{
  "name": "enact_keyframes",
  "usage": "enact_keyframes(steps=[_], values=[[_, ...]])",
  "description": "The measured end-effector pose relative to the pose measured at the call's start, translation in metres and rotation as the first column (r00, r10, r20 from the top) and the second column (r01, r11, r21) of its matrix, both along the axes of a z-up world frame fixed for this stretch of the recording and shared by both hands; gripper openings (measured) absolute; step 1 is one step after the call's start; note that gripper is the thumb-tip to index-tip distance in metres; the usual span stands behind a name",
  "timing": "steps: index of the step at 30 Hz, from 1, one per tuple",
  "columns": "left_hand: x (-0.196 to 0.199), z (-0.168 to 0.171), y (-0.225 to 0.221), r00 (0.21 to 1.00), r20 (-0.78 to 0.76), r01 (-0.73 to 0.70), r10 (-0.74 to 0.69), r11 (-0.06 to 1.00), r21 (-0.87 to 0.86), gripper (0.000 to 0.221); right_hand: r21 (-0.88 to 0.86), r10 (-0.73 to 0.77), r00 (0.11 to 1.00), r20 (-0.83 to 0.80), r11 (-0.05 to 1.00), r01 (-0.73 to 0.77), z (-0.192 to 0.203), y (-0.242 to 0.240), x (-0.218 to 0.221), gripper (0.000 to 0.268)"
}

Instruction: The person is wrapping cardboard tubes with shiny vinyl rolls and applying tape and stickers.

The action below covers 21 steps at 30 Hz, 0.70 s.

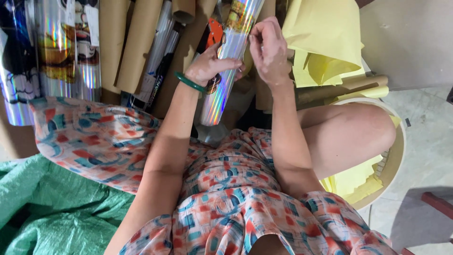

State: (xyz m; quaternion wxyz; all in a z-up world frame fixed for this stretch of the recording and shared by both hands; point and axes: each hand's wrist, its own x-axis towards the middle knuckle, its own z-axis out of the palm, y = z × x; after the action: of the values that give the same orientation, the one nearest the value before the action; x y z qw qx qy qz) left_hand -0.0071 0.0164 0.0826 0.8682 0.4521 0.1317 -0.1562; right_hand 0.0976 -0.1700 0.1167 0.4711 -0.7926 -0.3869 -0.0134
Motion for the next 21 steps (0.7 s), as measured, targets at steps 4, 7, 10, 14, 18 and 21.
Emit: enact_keyframes(steps=[4, 7, 10, 14, 18, 21], values=[[0.0, 0.007, 0.0, 0.993, 0.085, 0.087, -0.085, 0.996, -0.013, 0.063, 0.043, -0.138, 0.947, 0.289, 0.99, 0.132, -0.019, -0.002, 0.02, 0.017], [-0.001, 0.007, 0.003, 0.977, 0.071, 0.201, -0.202, 0.979, 0.024, 0.061, 0.108, -0.263, 0.912, 0.316, 0.965, 0.241, 0.02, -0.007, 0.022, 0.017], [-0.002, -0.016, 0.008, 0.939, 0.069, 0.335, -0.338, 0.941, 0.047, 0.056, 0.142, -0.391, 0.878, 0.275, 0.92, 0.365, 0.024, -0.013, 0.03, 0.016], [-0.009, -0.022, 0.013, 0.859, 0.166, 0.494, -0.485, 0.869, -0.015, 0.054, 0.198, -0.512, 0.795, 0.325, 0.859, 0.472, 0.013, -0.022, 0.052, 0.016], [-0.015, -0.03, 0.019, 0.869, 0.209, 0.479, -0.448, 0.868, -0.132, 0.054, 0.276, -0.616, 0.75, 0.241, 0.785, 0.555, -0.001, -0.053, 0.078, 0.01], [-0.009, -0.018, 0.017, 0.937, 0.187, 0.311, -0.294, 0.948, -0.07, 0.055, 0.197, -0.497, 0.867, -0.042, 0.846, 0.495, 0.008, -0.072, 0.07, 0.006]])
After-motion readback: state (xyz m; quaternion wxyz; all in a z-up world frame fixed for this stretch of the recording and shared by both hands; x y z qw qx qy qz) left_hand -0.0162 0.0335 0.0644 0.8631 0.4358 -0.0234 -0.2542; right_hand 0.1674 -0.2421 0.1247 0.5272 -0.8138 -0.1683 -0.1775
